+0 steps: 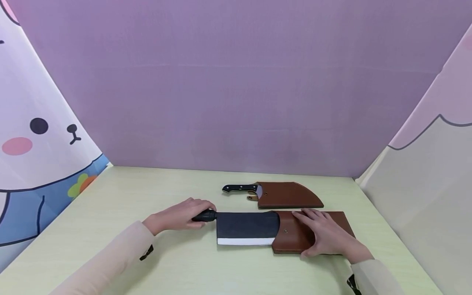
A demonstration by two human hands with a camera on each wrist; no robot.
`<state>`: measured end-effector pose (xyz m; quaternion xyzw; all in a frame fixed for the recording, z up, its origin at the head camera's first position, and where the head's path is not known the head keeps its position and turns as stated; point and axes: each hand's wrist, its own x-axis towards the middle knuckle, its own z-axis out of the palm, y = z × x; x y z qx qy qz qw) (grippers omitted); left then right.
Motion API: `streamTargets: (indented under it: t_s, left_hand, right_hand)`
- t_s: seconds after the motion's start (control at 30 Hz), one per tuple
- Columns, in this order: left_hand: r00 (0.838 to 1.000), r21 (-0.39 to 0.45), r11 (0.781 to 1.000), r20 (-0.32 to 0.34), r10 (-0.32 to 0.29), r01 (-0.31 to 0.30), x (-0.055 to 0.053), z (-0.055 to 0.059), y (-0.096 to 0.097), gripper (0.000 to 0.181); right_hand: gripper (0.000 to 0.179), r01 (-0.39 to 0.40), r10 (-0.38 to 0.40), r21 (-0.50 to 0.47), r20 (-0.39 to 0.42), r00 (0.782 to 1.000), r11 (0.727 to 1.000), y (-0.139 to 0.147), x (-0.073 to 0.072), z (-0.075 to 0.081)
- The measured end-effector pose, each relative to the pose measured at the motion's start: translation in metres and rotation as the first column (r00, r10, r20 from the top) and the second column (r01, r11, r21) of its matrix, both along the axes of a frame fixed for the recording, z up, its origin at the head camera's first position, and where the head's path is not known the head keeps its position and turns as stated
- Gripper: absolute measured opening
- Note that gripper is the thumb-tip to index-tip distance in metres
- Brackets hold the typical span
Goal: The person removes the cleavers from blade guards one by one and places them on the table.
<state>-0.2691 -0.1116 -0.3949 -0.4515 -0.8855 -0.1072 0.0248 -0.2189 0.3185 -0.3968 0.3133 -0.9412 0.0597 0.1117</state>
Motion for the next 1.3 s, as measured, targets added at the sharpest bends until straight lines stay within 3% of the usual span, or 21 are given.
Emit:
streamTargets:
  t_s: [0.6,1.3]
  left_hand:
    - [1.0,0.023,1.0,0.006,0.006,-0.006,0.004,0.001,-0.015,0.038]
    - [0.997,0.028,0.997,0.03,0.07,-0.071,0.015,0.002,-0.051,0.038]
  right_hand:
    - [0.106,0.028,-0.028,-0.009,0.036,0.999,1.0,0.009,0.003,0.0]
    - [0.105,0.018,-0.018,-0.014,0.015,1.0,1.0,0.01,0.002,-0.003]
